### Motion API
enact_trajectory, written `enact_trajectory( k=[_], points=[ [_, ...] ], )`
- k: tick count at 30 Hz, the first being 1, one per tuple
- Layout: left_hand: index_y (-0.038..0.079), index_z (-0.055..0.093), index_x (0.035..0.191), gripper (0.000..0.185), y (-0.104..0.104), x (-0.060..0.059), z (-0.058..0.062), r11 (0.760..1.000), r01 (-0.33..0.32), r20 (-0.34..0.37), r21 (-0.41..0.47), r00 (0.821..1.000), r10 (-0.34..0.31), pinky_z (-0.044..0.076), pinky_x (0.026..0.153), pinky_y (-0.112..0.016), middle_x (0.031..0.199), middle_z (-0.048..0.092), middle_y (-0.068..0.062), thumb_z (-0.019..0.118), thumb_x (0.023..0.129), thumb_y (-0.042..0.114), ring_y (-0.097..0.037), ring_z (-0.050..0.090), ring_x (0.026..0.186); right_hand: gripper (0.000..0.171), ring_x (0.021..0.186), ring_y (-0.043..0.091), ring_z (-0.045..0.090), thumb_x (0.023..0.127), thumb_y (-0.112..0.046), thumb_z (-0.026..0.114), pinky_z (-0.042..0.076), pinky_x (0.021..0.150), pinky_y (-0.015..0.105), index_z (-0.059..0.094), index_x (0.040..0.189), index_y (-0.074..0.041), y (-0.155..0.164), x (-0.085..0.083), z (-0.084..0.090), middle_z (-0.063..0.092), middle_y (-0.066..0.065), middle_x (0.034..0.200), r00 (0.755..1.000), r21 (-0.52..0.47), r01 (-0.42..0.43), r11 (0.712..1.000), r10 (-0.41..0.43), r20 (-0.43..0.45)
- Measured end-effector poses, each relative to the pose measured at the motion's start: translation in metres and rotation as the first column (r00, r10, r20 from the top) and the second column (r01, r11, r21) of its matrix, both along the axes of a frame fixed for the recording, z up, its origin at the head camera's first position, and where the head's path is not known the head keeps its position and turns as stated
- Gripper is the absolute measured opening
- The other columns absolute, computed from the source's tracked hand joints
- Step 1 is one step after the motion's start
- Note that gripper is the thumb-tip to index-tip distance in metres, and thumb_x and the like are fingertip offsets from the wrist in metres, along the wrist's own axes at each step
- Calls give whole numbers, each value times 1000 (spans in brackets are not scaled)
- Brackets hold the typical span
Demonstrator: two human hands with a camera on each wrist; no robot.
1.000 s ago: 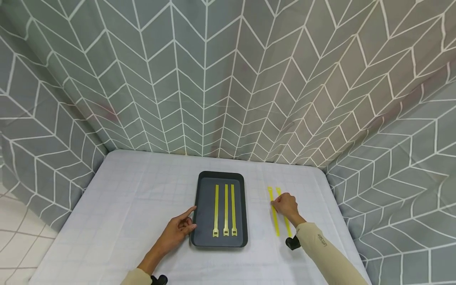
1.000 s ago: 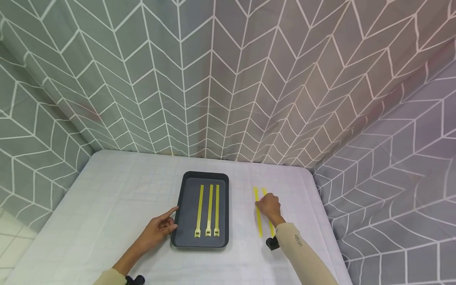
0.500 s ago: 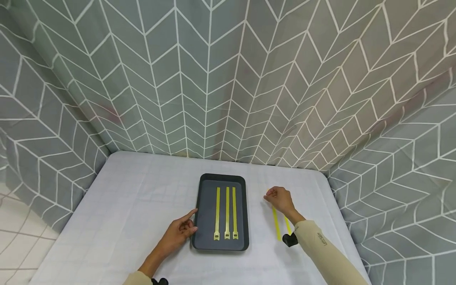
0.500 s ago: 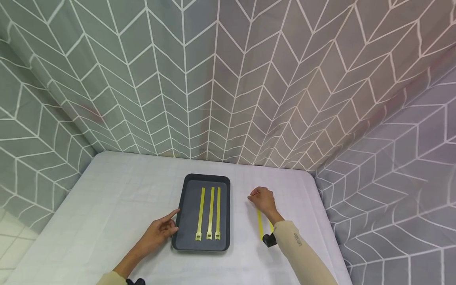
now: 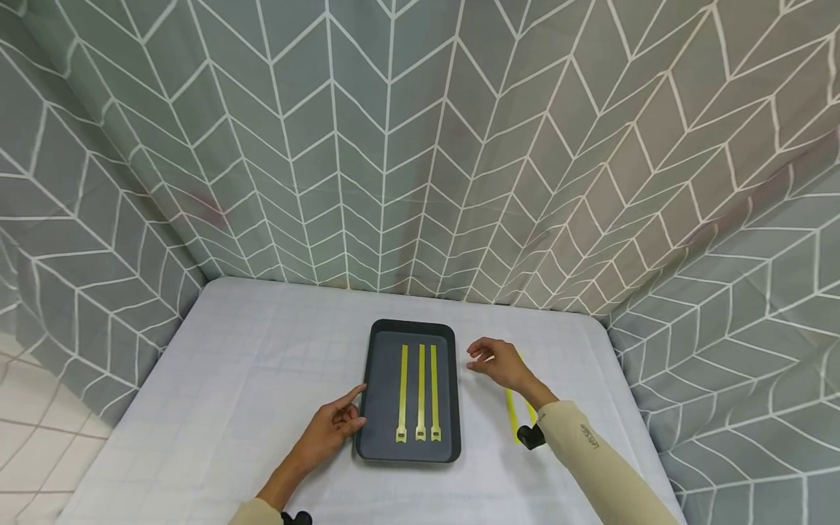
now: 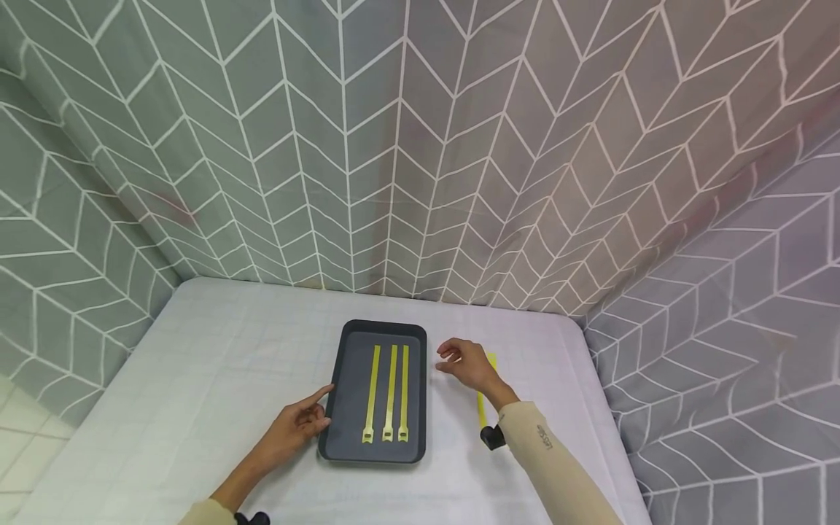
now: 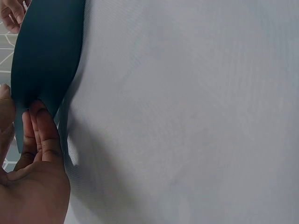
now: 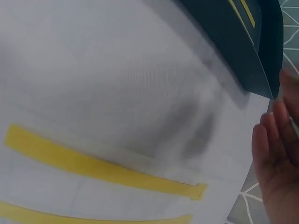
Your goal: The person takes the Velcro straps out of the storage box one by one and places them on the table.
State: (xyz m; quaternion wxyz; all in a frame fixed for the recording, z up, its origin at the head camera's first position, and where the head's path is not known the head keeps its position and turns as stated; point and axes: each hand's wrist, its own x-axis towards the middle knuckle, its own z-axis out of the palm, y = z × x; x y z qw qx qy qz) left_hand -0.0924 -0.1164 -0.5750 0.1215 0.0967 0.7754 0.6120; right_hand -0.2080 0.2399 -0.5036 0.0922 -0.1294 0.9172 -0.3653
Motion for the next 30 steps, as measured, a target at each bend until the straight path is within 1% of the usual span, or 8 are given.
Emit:
enact_trajectory(
  k=[5,9,12,17,20,22,26,30],
  points=[
    [-3,40,151,62,-1,0,-1,1000,-1,0,4,1000,1,41,59,-18,88,55,-7,66,96,5,-1,45,64,26,93,30,65,86,-9,78,56,82,38,68,108,1,-7,0,0,69,14,104,980,-18,-190,982,188,-66],
    [-2,40,151,62,-2,-1,0,1000,-9,3,16,1000,9,42,59,-18,88,55,-7,66,95,5,-2,46,65,28,91,30,63,84,-8,79,56,81,39,66,106,3,-15,0,-1,68,13,101,953,-20,-271,962,265,-148],
    [-2,40,151,62,-3,0,2,1000,-8,2,26,1000,8,42,60,-19,89,56,-8,66,96,6,-2,46,65,28,91,30,63,83,-7,80,56,82,38,66,106,3,-21,-1,-2,67,13,101,937,-9,-309,951,303,-176],
    [-3,39,151,62,-4,1,4,999,0,1,38,1000,0,42,60,-19,89,56,-9,66,96,6,-2,46,66,29,101,34,65,85,-8,79,54,91,46,67,110,3,-32,-2,-3,67,15,109,931,43,-344,938,347,-109],
    [-1,41,151,62,-5,2,4,999,-18,15,37,1000,17,42,60,-18,89,56,-8,67,95,5,-2,46,66,31,105,32,65,86,-8,79,52,94,46,67,113,1,-42,-3,-4,67,14,111,931,79,-353,932,359,-67],
    [-1,41,151,62,-4,1,3,999,-28,24,40,999,27,42,60,-18,89,56,-7,67,95,5,-2,46,65,31,107,31,65,87,-9,78,52,95,45,67,114,-1,-48,-4,-4,66,12,112,923,108,-375,921,382,-55],
    [-2,40,151,62,-2,2,2,999,-13,22,45,1000,12,43,60,-19,90,55,-8,66,96,5,-2,46,67,30,109,30,63,86,-11,79,49,100,46,67,113,-2,-58,-4,-5,65,11,113,886,154,-449,880,461,-49],
    [-1,39,152,62,0,2,1,999,-11,39,44,999,10,43,61,-19,89,55,-8,66,96,5,-3,47,67,28,109,28,62,86,-13,80,48,99,44,69,110,-4,-69,-4,-7,65,8,111,848,211,-505,837,527,-61]
  ],
)
